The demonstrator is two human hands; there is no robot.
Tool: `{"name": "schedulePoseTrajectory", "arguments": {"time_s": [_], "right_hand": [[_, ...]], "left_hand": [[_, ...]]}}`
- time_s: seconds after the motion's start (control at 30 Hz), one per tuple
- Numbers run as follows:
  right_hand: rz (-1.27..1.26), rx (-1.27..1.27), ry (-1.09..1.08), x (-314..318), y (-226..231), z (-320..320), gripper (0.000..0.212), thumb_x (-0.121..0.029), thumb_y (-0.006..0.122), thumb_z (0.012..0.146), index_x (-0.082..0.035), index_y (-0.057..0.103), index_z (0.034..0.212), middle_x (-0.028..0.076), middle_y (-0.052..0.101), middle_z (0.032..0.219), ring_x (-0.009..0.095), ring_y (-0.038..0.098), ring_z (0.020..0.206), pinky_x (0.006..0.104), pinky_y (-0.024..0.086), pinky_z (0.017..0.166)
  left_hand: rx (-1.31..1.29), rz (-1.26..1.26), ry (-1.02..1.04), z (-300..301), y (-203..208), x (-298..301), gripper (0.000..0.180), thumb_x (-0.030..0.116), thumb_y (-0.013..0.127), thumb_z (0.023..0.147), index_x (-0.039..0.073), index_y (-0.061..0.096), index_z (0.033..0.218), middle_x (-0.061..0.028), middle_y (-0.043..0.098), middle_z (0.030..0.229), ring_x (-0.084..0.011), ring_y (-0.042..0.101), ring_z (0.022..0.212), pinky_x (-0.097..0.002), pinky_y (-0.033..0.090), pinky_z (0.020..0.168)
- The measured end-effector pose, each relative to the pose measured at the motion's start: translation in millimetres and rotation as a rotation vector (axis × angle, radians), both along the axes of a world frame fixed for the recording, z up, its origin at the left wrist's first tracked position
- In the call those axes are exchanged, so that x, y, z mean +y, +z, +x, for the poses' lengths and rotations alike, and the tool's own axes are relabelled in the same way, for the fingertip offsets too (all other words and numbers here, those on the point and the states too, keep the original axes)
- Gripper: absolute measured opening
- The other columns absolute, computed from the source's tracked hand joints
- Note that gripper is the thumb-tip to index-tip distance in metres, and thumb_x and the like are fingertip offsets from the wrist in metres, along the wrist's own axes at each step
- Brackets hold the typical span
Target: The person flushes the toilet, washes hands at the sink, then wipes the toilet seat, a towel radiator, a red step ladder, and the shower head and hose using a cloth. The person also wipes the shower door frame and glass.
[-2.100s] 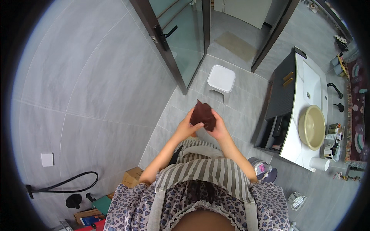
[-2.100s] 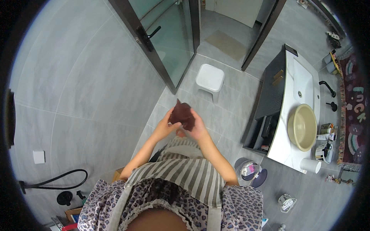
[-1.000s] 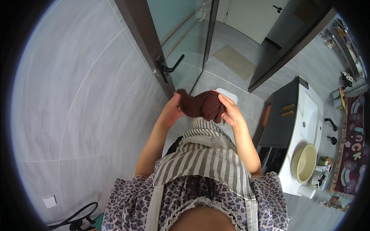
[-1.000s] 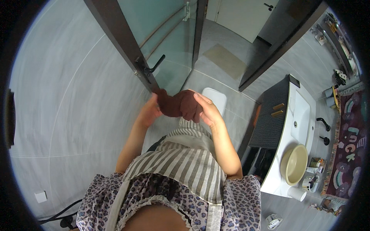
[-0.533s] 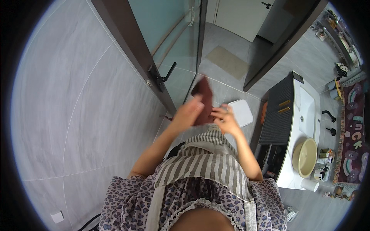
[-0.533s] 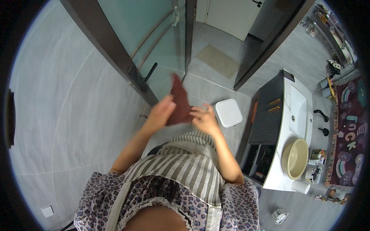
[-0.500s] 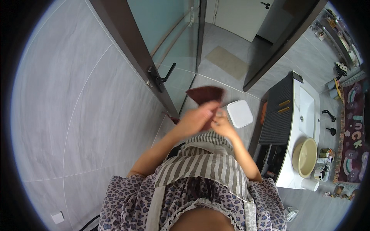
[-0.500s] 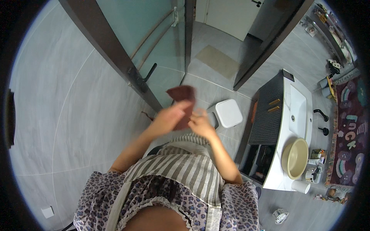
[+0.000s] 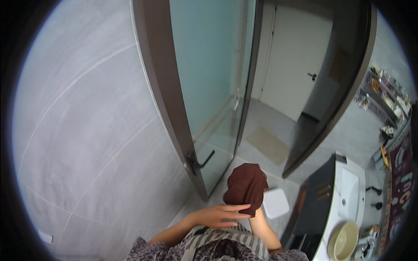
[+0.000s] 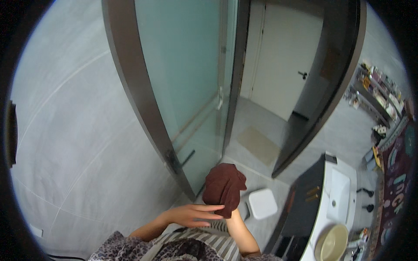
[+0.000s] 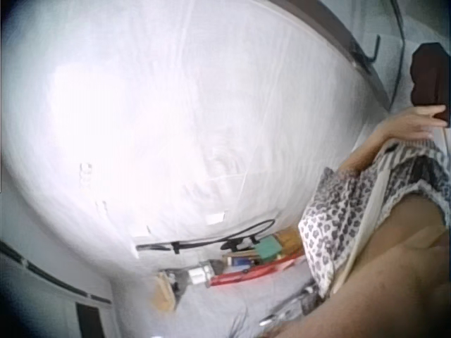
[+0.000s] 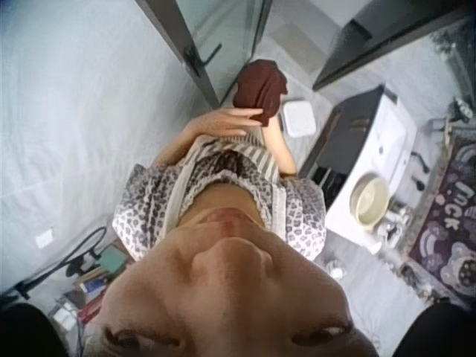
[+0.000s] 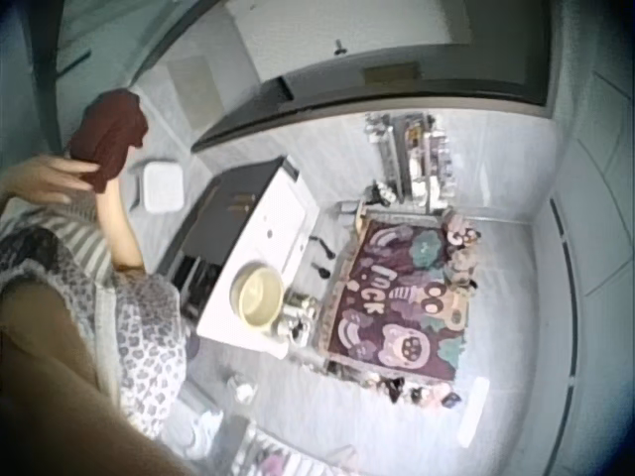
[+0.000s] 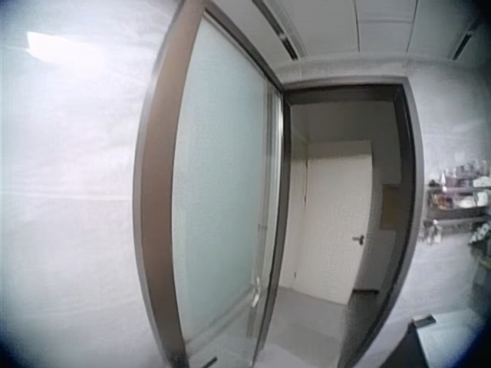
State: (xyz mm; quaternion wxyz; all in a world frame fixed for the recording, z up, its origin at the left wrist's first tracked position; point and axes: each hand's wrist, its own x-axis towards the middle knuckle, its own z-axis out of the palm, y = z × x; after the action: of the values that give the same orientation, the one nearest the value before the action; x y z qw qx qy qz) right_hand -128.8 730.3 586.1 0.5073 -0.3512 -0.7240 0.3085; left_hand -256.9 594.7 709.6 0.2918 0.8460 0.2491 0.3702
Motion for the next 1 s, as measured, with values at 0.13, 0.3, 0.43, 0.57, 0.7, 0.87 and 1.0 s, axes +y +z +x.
{"name": "schedulePoseTrajectory", "arguments": {"time_s": [0.13,0.3,0.43,0.57,0.7,0.87,1.0], "right_hand": [[0.171,0.119,0.141,53,88,-46,0.025,-0.021,0.056,0.083,-0.003,0.064,0.099,0.014,0.06,0.107,0.03,0.054,0.104,0.0409,0.04,0.093],[0.866,-0.21,0.095,89,179,-145,0.026,-0.023,0.054,0.085,-0.003,0.062,0.1,0.014,0.059,0.11,0.031,0.053,0.106,0.0418,0.04,0.094],[0.995,0.045,0.379,72,252,-223,0.028,-0.024,0.057,0.082,-0.002,0.061,0.099,0.016,0.057,0.111,0.034,0.051,0.106,0.0444,0.039,0.094],[0.932,0.235,0.587,110,323,-242,0.065,-0.025,0.065,0.077,0.007,0.038,0.127,0.026,0.042,0.127,0.041,0.04,0.118,0.0472,0.03,0.101],[0.859,0.395,0.642,86,462,-262,0.067,-0.003,0.052,0.079,0.008,0.021,0.138,0.029,0.026,0.141,0.043,0.02,0.133,0.0424,0.018,0.112],[0.943,0.483,0.512,85,637,-269,0.082,-0.032,0.064,0.077,-0.002,0.022,0.14,0.029,0.033,0.137,0.044,0.034,0.126,0.0438,0.033,0.103],[1.113,0.488,0.291,81,764,-271,0.075,-0.048,0.045,0.087,-0.006,0.021,0.143,0.023,0.02,0.147,0.039,0.024,0.134,0.0423,0.028,0.108]], "left_hand": [[-0.796,0.055,0.677,-98,42,7,0.046,0.033,0.039,0.098,-0.006,0.05,0.12,-0.0166,0.053,0.123,-0.0256,0.052,0.113,-0.0374,0.045,0.092],[-0.911,0.382,0.987,-160,120,98,0.059,0.045,0.028,0.098,-0.001,0.036,0.134,-0.0132,0.039,0.138,-0.0234,0.036,0.129,-0.0395,0.03,0.106],[-1.103,0.082,0.806,-194,138,109,0.062,0.048,0.025,0.098,0.002,0.031,0.139,-0.0106,0.038,0.14,-0.0233,0.035,0.13,-0.0372,0.029,0.107],[-1.144,-0.023,0.788,-190,100,142,0.061,0.047,0.026,0.098,0.002,0.032,0.139,-0.0099,0.039,0.14,-0.0224,0.036,0.129,-0.0344,0.029,0.107],[-1.069,0.091,0.855,-214,100,121,0.057,0.043,0.03,0.099,0.0,0.036,0.136,-0.0099,0.041,0.138,-0.0208,0.038,0.128,-0.0335,0.03,0.106],[-1.132,0.049,0.899,-194,120,122,0.054,0.041,0.029,0.1,0.001,0.038,0.135,-0.0091,0.043,0.137,-0.02,0.041,0.125,-0.0339,0.033,0.104],[-1.143,0.03,0.856,-192,120,130,0.054,0.042,0.029,0.099,0.003,0.038,0.136,-0.0092,0.043,0.137,-0.0203,0.042,0.125,-0.0347,0.035,0.102]]}}
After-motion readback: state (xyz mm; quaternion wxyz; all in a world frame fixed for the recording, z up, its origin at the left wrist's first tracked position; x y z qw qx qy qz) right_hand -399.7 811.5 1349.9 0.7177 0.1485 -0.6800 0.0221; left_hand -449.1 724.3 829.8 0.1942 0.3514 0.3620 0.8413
